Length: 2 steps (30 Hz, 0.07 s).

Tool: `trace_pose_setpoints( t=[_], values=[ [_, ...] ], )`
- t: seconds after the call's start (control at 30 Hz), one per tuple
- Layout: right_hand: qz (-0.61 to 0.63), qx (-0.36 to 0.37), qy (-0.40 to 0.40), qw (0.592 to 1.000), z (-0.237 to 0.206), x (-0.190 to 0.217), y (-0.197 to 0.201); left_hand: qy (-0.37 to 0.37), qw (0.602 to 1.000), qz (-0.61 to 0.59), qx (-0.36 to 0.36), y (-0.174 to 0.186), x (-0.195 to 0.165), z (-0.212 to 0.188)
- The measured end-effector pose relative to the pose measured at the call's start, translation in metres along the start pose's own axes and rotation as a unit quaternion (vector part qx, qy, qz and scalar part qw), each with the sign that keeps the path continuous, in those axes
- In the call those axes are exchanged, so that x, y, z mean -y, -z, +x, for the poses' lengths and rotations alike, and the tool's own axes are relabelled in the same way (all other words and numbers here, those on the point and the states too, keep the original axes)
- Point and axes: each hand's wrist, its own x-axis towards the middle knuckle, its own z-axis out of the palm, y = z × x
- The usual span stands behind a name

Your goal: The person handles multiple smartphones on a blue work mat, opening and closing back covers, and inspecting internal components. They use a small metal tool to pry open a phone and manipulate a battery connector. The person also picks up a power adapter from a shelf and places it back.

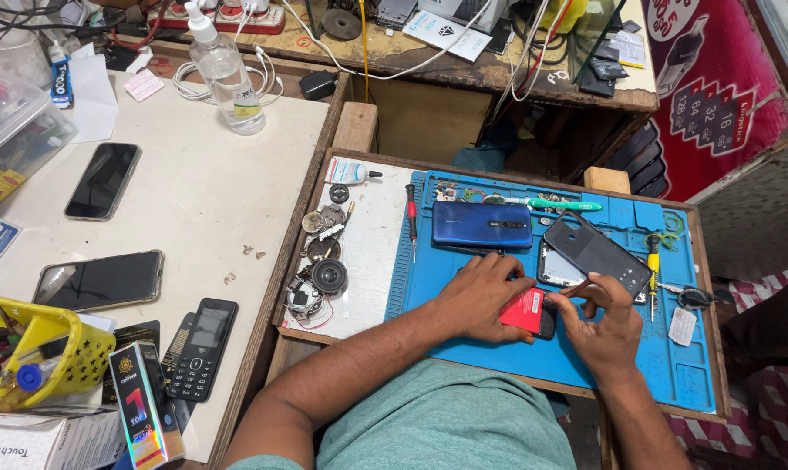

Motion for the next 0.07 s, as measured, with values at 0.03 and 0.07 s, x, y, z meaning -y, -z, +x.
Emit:
trace_pose_setpoints(
  t=[0.03, 0.07],
  values=[
    [0.001, -0.002, -0.004, 1.000, -0.0005, 0.0002, 0.0000, 0.000, 1.000, 0.000, -0.001, 0.0002, -0.0001, -0.0002],
    [0.019, 0.000, 0.004, 1.000, -0.0007, 0.0002, -0.0003, 0.000, 1.000, -0.001, 0.000, 0.0003, -0.0002, -0.0006]
  ],
)
